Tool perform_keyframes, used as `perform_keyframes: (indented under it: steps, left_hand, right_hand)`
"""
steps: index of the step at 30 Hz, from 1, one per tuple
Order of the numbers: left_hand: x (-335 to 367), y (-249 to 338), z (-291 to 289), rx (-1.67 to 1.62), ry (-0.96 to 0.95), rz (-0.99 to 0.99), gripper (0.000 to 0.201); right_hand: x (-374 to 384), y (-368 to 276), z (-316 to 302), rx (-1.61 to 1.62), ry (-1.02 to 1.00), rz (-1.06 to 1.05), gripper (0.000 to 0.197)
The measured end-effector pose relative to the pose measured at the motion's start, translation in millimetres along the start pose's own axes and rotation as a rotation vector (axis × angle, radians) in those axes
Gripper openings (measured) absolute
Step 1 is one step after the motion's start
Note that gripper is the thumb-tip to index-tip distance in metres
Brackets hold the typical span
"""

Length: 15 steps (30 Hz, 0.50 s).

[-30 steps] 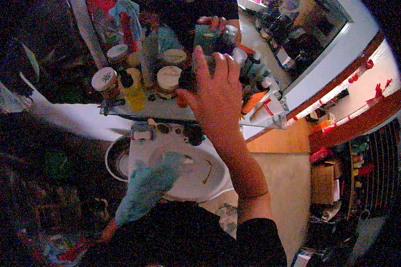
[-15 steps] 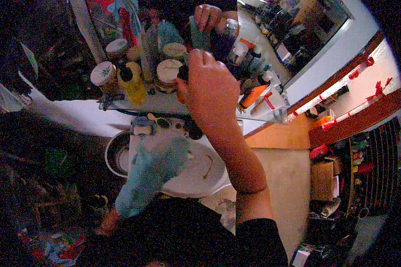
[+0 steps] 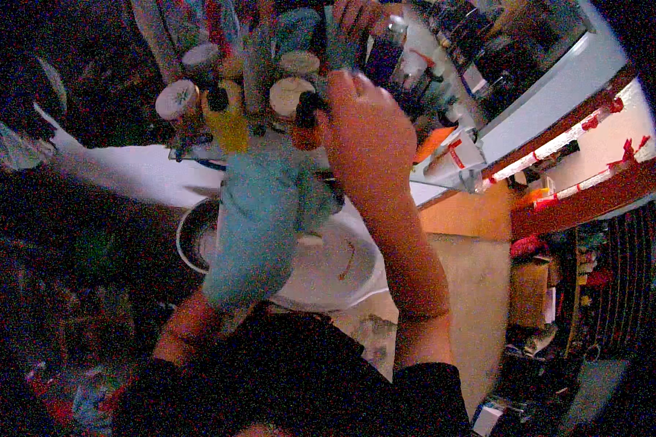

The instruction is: The person wipes the surface of a bathroom sink and mirror with a blue cloth, moving various bottles and containers on the counter to reach the surfaces underneath and behind them.

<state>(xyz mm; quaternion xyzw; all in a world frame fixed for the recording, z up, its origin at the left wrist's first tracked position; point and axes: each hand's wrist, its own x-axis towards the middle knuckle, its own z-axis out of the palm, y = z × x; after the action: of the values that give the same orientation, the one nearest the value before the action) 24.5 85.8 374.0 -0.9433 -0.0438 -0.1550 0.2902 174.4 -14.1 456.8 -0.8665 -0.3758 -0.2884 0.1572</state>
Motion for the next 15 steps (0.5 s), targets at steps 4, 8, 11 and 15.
perform_keyframes:
  steps: [4,8,11,15]
  left_hand:
    - [-69.5,9.1,75.7,-0.556,-0.286,0.067,0.030]
    - [-141.3,36.9,207.5,-0.728,-0.564,-0.194,0.033]
    - [-165.4,46.6,285.6,-0.710,-0.605,-0.313,0.037]
    - [-133.5,47.5,248.9,-0.605,-0.120,-0.217,0.039]
  right_hand:
    - [3.2,9.9,7.7,-0.030,0.003,0.016,0.039]
    - [6.3,6.7,6.7,-0.044,0.039,-0.006,0.038]
    - [10.7,-1.7,4.8,-0.035,0.034,0.016,0.038]
    - [7.9,10.9,11.5,-0.052,0.043,0.005,0.039]
